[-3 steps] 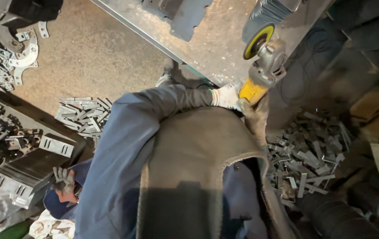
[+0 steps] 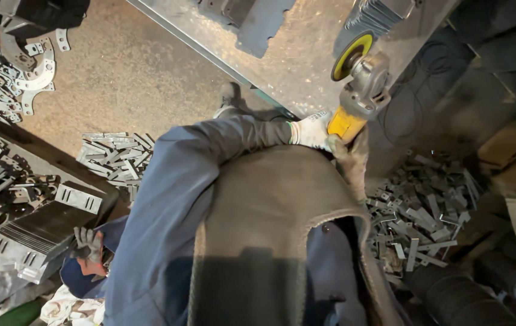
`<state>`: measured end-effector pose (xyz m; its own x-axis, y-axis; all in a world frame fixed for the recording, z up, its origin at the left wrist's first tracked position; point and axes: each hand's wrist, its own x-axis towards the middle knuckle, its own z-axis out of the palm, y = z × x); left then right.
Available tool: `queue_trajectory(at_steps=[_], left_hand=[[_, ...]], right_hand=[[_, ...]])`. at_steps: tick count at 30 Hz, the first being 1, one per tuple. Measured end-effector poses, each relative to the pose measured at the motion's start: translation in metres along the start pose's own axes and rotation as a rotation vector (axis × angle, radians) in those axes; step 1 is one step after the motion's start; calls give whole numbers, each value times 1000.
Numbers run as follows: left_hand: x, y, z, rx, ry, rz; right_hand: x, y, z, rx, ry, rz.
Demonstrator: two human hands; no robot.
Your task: The person holds small flat metal pieces against a workbench and grinds their edges with an angle grinder, producing sparks. They reposition and turn the pieces to grind different edges, set finished pieces aside, and pick up new pieces from a stack on the bench.
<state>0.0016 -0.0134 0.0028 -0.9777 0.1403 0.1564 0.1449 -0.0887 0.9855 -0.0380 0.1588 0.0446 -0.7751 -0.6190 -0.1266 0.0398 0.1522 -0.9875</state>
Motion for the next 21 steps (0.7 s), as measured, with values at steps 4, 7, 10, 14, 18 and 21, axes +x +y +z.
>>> queue_trajectory(at_steps=[4, 7, 10, 14, 18, 21], left_hand=[[1, 13, -13, -175, -52, -4], [6, 29, -35, -186, -108, -4], [9, 36, -57, -136, -107, 54], [9, 28, -78, -143, -127, -28], [23, 22, -97, -964, -235, -323], [27, 23, -115, -913, -320, -376]], right_hand=[[9, -17, 14, -39, 8, -32], [17, -34, 27, -84, 24, -61], [25, -50, 43, -146, 46, -97], [44, -66, 66, -251, 86, -168], [72, -73, 88, -291, 154, -215], [98, -72, 102, -220, 238, -185]])
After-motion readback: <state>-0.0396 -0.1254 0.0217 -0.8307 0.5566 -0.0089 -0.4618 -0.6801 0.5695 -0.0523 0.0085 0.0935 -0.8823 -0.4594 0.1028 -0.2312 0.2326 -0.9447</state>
